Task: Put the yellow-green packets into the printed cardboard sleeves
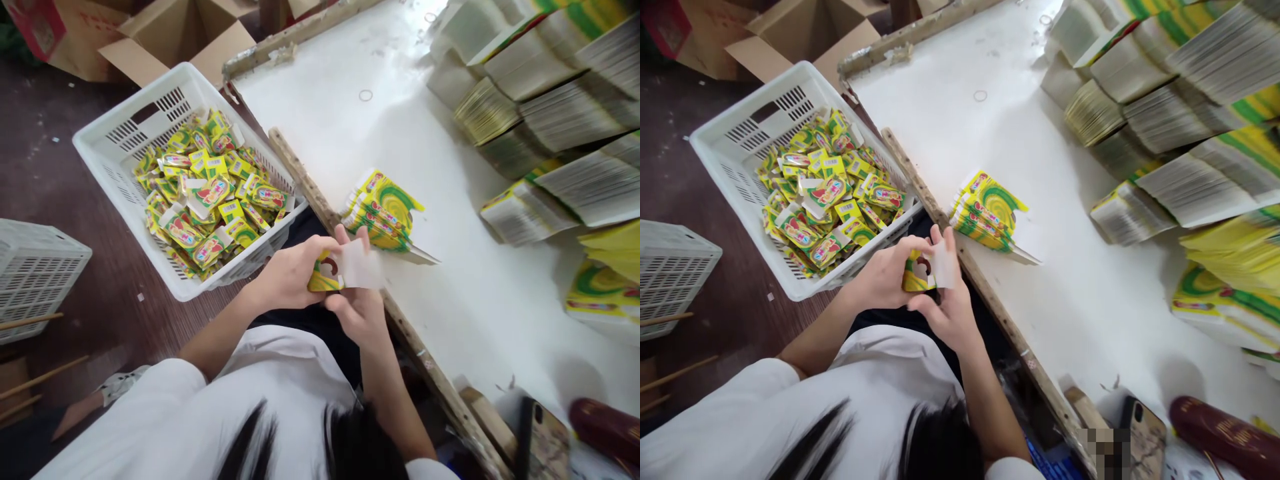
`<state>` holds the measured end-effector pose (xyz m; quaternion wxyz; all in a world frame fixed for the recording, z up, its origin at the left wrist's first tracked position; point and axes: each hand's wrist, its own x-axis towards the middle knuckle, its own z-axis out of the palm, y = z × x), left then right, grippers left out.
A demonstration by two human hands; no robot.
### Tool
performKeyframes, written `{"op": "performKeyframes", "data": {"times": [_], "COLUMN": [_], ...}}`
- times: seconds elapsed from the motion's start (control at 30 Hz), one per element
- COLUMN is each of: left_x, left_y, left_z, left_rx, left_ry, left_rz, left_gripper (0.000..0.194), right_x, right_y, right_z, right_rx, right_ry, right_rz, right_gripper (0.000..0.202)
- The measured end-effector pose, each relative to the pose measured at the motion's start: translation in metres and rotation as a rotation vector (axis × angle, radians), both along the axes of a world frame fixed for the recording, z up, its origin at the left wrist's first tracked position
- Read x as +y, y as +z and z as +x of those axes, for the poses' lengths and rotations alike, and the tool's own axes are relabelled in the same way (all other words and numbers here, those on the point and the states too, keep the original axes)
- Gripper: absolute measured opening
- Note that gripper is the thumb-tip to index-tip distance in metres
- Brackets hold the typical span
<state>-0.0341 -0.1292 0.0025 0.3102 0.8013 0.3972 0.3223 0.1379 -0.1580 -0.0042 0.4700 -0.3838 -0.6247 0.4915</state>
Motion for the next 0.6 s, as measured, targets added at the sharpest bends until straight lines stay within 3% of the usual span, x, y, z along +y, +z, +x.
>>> {"op": "performKeyframes", "data": {"times": [0.07,0.13,0.23,0.3,0.37,0.47,0.6], "left_x": [0.002,0.003,0.004,0.004,0.004,0.007,0.01], "left_y": [-0.003,-0.007,-0.011,-0.011,-0.006,0.004,0.015], "left_z": [0.001,0.003,0.005,0.006,0.007,0.01,0.017], "left_rx": [-0.025,-0.059,-0.132,-0.299,-0.587,-1.018,-1.288], "left_ry": [0.022,0.125,0.395,0.486,0.474,0.525,0.664], "left_rz": [0.005,0.066,0.152,0.07,-0.113,-0.365,-0.486], "left_gripper": [0.07,0.074,0.086,0.093,0.083,0.05,0.032], "right_x": [0.0,0.001,0.005,0.008,0.008,0.006,0.003], "right_y": [0.005,0.009,0.01,0.008,0.004,0.0,0.001], "right_z": [0.0,0.0,0.002,0.003,0.004,0.005,0.006], "right_rx": [-0.21,-0.316,-0.234,-0.165,-0.178,-0.281,-0.331], "right_ry": [-0.021,-0.085,-0.281,-0.364,-0.336,-0.234,-0.129], "right_rz": [0.159,0.244,0.202,0.152,0.143,0.193,0.259], "right_gripper": [0.069,0.061,0.054,0.051,0.049,0.043,0.036]}}
